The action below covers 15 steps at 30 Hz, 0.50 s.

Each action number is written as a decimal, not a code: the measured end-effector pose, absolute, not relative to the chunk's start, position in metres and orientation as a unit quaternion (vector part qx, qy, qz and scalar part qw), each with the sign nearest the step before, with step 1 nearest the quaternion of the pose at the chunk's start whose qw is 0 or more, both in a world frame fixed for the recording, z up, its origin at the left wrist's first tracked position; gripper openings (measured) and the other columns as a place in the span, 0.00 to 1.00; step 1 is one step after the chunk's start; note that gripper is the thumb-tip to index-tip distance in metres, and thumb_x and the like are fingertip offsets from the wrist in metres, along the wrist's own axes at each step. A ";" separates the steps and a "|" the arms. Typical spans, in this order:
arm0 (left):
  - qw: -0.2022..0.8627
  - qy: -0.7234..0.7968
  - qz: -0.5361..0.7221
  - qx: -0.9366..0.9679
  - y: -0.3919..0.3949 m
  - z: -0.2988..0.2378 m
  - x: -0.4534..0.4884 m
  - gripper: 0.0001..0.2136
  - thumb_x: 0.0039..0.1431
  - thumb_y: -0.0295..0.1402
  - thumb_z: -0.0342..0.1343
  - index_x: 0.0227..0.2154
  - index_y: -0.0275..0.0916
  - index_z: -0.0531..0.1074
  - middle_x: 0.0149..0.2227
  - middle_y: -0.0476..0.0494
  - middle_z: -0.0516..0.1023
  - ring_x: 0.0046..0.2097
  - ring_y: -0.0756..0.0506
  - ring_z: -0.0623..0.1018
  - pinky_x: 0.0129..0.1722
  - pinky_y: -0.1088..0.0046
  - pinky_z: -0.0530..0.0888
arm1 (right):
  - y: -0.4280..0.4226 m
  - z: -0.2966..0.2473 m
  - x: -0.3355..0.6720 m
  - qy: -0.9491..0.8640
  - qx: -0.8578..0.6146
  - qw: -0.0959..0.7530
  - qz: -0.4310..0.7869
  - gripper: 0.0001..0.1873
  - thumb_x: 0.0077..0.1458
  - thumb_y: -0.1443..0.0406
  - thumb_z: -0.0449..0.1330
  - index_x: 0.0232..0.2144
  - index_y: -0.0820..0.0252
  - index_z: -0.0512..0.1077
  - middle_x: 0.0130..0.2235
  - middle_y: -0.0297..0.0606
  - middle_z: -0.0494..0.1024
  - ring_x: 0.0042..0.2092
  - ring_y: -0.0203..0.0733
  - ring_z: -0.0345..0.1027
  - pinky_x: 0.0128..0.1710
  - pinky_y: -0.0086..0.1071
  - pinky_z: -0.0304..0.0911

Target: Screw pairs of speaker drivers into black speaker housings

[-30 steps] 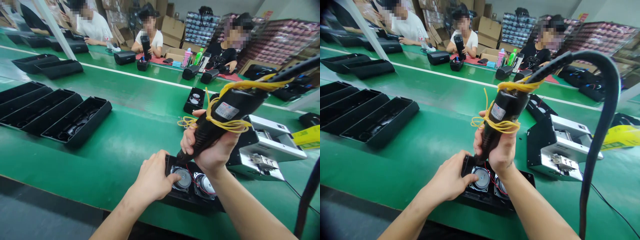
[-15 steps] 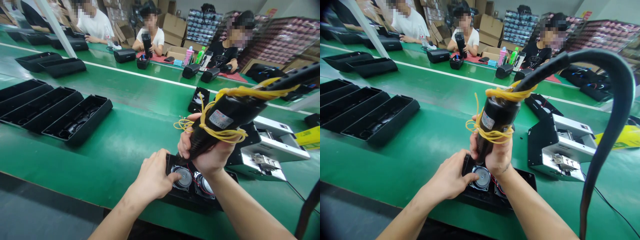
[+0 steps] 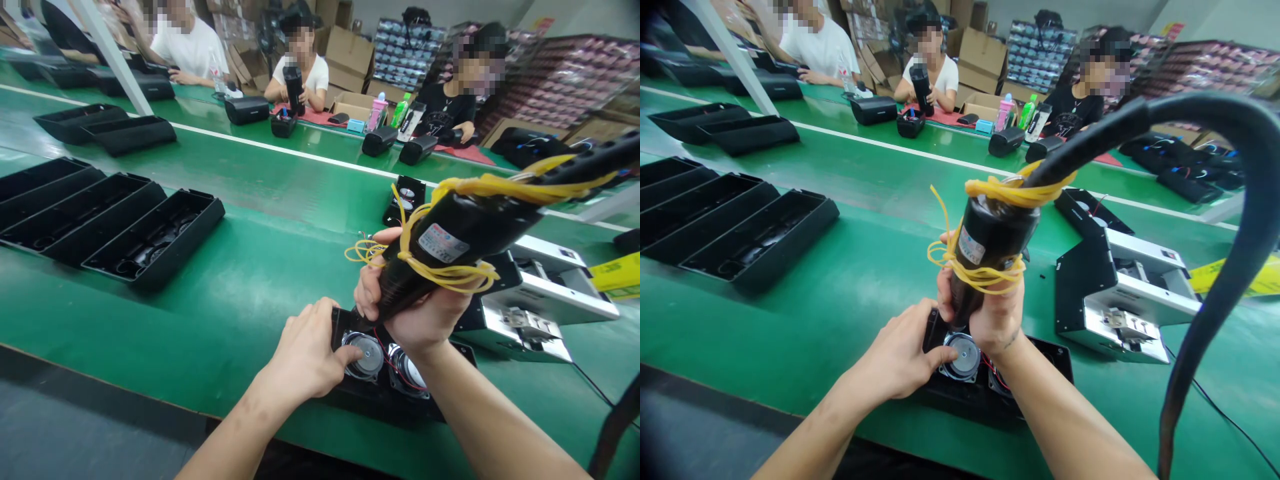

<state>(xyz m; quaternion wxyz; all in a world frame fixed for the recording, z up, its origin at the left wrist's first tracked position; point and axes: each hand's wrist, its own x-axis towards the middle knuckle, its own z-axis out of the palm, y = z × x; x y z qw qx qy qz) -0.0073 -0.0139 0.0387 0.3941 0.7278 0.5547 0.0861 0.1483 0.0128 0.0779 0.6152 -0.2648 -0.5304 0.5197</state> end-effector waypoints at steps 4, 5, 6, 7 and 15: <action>0.394 0.553 0.086 0.728 -0.013 0.039 -0.008 0.19 0.60 0.42 0.67 0.50 0.45 0.69 0.49 0.43 0.80 0.57 0.29 0.80 0.54 0.52 0.73 | 0.016 0.074 0.156 -0.557 -0.232 0.581 0.546 0.39 0.57 0.30 0.60 0.52 0.53 0.70 0.25 0.30 0.75 0.18 0.40 0.64 0.16 0.34 0.63; 0.394 0.553 0.088 0.729 -0.013 0.039 -0.008 0.19 0.60 0.42 0.67 0.49 0.45 0.69 0.49 0.43 0.80 0.56 0.29 0.80 0.54 0.52 0.73 | 0.016 0.074 0.155 -0.554 -0.234 0.584 0.546 0.39 0.56 0.30 0.61 0.52 0.52 0.70 0.25 0.30 0.75 0.17 0.40 0.64 0.16 0.34 0.63; 0.393 0.553 0.090 0.729 -0.013 0.038 -0.008 0.19 0.60 0.42 0.67 0.49 0.45 0.68 0.48 0.43 0.80 0.56 0.29 0.80 0.54 0.52 0.73 | 0.015 0.075 0.153 -0.546 -0.243 0.590 0.543 0.40 0.54 0.29 0.62 0.51 0.53 0.71 0.24 0.30 0.75 0.17 0.39 0.63 0.16 0.34 0.62; 0.392 0.552 0.092 0.730 -0.012 0.038 -0.008 0.18 0.60 0.42 0.67 0.48 0.45 0.68 0.48 0.43 0.80 0.56 0.29 0.80 0.54 0.52 0.73 | 0.014 0.077 0.150 -0.533 -0.257 0.601 0.537 0.41 0.52 0.29 0.63 0.49 0.53 0.71 0.23 0.29 0.74 0.16 0.39 0.62 0.15 0.33 0.60; 0.391 0.547 0.101 0.733 -0.012 0.033 -0.006 0.18 0.59 0.43 0.67 0.45 0.45 0.67 0.48 0.44 0.80 0.55 0.30 0.80 0.50 0.53 0.73 | 0.007 0.086 0.133 -0.499 -0.288 0.636 0.514 0.40 0.48 0.28 0.65 0.44 0.53 0.74 0.19 0.27 0.70 0.14 0.35 0.55 0.13 0.29 0.52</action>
